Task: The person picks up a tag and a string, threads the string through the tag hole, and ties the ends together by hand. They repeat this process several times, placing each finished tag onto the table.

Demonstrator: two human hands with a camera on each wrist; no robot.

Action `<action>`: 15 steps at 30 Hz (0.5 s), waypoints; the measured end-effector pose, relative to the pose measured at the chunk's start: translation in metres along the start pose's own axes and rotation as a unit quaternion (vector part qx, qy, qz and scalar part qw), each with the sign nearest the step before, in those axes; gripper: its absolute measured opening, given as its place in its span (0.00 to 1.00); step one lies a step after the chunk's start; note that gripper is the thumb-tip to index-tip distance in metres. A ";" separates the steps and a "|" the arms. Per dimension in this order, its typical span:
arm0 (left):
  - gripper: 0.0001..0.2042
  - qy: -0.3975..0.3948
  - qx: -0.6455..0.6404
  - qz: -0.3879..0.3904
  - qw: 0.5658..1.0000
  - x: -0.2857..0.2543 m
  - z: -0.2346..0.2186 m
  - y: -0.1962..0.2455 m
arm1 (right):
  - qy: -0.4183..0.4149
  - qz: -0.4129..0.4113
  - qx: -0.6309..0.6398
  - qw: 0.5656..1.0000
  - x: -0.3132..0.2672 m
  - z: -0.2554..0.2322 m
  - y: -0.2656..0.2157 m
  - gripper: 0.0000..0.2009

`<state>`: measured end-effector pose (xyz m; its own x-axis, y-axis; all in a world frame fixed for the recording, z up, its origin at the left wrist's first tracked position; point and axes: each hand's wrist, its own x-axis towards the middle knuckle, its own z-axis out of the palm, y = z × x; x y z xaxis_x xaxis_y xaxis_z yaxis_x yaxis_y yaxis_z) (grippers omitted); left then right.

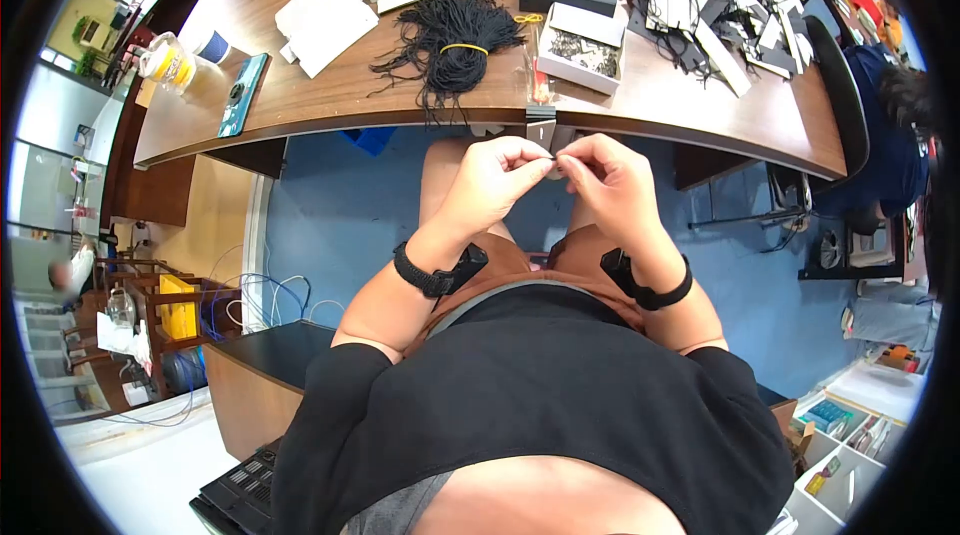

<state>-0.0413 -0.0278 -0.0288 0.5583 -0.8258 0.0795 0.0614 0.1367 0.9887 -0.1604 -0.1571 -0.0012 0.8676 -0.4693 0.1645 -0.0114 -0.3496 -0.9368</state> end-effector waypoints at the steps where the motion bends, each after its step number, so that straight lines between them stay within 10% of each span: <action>1: 0.05 0.026 -0.006 -0.014 1.000 0.000 -0.002 0.002 | 0.040 0.003 0.007 0.999 -0.001 0.001 0.006 0.04; 5: 0.04 0.080 -0.073 -0.082 0.991 -0.008 -0.028 -0.001 | 0.051 0.079 0.090 0.991 -0.007 -0.012 0.026 0.03; 9: 0.04 0.077 -0.091 -0.101 0.988 -0.011 -0.029 -0.002 | -0.052 0.003 -0.108 0.993 -0.012 -0.012 0.036 0.07; 15: 0.05 0.015 -0.043 -0.111 0.993 -0.002 -0.017 0.007 | -0.067 0.027 0.031 0.997 0.002 0.007 -0.005 0.11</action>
<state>-0.0281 -0.0163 -0.0239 0.5468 -0.8246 -0.1447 0.2559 0.0000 0.9667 -0.1552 -0.1504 0.0011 0.9251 -0.3724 0.0744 -0.0332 -0.2745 -0.9610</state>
